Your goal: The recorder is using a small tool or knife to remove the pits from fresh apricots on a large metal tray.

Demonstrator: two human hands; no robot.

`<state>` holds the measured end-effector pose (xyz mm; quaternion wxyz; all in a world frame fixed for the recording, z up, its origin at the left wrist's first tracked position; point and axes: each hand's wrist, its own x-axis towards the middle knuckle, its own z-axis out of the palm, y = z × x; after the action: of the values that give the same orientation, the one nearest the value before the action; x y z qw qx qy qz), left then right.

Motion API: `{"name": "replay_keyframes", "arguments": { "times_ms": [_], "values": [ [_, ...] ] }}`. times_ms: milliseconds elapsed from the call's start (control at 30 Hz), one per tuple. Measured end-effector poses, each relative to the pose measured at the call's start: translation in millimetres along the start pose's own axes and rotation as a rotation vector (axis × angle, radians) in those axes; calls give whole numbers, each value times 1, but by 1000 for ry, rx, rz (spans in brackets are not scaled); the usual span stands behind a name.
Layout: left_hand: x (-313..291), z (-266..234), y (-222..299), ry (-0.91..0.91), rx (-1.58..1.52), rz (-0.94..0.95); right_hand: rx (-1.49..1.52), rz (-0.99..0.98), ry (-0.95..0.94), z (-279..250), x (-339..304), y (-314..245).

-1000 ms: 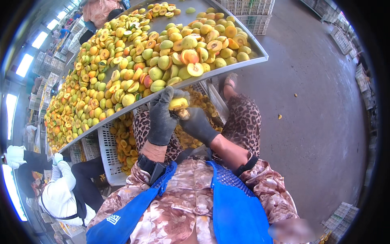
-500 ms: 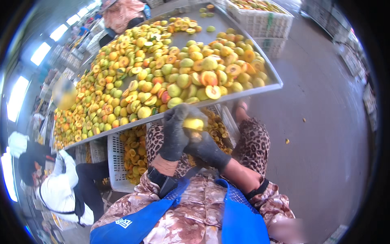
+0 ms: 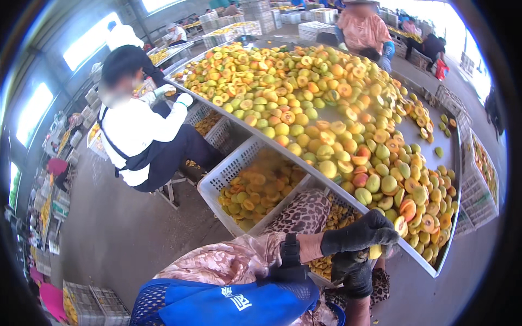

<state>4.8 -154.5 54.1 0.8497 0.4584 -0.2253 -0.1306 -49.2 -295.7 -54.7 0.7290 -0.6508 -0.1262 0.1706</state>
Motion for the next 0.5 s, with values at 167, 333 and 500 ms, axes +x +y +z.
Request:
{"name": "replay_keyframes", "arguments": {
  "times_ms": [167,333,500],
  "values": [
    [-7,-23,-2,-65,68,51,157,198,143,-8,32,21],
    [-21,-37,-6,34,456,35,-464,-77,-113,4,18,-9],
    [-29,-34,-14,-74,406,-58,-231,203,-433,17,16,-19]
  ]
}}
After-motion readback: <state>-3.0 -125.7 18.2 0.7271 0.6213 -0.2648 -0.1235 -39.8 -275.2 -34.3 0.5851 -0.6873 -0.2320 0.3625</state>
